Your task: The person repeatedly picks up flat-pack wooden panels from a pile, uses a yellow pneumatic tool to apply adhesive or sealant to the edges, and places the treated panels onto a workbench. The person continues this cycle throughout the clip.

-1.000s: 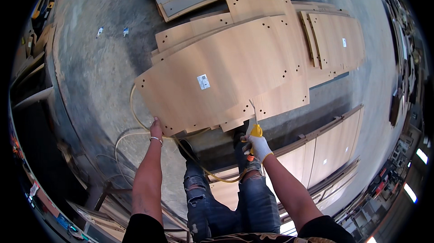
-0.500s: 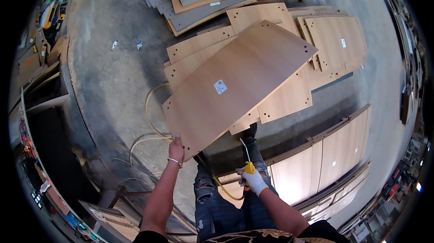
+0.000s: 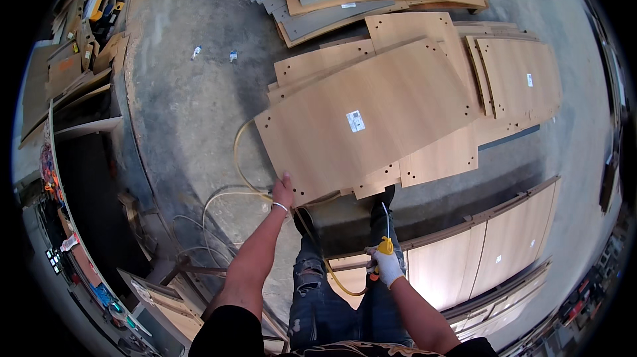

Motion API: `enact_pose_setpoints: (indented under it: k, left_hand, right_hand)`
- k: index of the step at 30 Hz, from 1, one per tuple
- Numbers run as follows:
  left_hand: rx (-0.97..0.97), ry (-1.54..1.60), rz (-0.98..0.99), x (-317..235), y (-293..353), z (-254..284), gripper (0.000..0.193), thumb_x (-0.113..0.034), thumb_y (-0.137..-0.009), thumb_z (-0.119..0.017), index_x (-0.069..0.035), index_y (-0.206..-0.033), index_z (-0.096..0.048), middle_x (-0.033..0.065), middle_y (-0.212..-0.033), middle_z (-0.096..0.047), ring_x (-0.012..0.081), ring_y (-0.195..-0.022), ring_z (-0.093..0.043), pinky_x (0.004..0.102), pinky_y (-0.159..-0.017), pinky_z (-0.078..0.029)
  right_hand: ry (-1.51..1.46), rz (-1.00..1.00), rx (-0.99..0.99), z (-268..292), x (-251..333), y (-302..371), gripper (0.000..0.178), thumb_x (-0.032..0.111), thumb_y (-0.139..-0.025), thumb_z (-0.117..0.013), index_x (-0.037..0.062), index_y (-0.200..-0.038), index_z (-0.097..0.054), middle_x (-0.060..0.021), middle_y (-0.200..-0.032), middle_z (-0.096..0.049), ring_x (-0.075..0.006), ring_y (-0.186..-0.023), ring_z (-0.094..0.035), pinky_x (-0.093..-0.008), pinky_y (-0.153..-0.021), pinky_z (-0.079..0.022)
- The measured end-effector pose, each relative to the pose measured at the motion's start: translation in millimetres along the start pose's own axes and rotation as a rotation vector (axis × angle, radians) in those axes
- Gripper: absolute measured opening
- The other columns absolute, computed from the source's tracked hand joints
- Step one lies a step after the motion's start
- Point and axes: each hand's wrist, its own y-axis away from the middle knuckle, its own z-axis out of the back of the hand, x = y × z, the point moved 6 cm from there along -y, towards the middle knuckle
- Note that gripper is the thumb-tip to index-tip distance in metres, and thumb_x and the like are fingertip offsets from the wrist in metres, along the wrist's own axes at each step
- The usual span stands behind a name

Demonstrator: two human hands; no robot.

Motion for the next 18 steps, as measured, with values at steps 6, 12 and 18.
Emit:
enact_pose_setpoints:
  k: [6, 12, 18]
  left_hand:
    - [0.116, 0.031, 0.038, -11.6, -58.3, -5.7, 0.065, -0.053, -0.1, -0.044, 0.011, -0.105, -0.052, 0.0374, -0.102, -0.061, 0.0515, -0.101, -0.059, 0.0499, -0.087, -0.048]
    - [0.149, 0.009, -0.028, -56.0, -75.6, -27.6, 0.058, -0.046, -0.102, -0.043, 0.01, -0.118, -0.046, 0.0338, -0.111, -0.062, 0.0481, -0.106, -0.06, 0.0478, -0.092, -0.047]
    - [0.033, 0.056, -0.143, -50.6, -57.2, -32.4, 0.058, -0.05, -0.101, -0.043, 0.007, -0.113, -0.051, 0.0329, -0.108, -0.063, 0.0484, -0.105, -0.06, 0.0489, -0.09, -0.047]
  right_hand:
    - [0.019, -0.026, -0.015, 4.1, -16.2, -11.8, 0.017, 0.016, -0.089, -0.07, 0.0038, -0.098, -0.063, -0.0066, -0.064, -0.061, -0.015, -0.046, -0.06, -0.0261, -0.043, -0.049]
    - [0.062, -0.121, -0.022, -15.0, -39.2, -8.9, 0.01, 0.011, -0.09, -0.066, 0.0039, -0.097, -0.062, -0.0056, -0.075, -0.065, -0.0155, -0.048, -0.062, -0.0265, -0.042, -0.05]
    - [0.093, -0.069, 0.012, -28.5, -19.0, -5.3, 0.017, 0.016, -0.089, -0.07, 0.0023, -0.096, -0.064, -0.0038, -0.068, -0.06, -0.014, -0.051, -0.06, -0.0271, -0.047, -0.052]
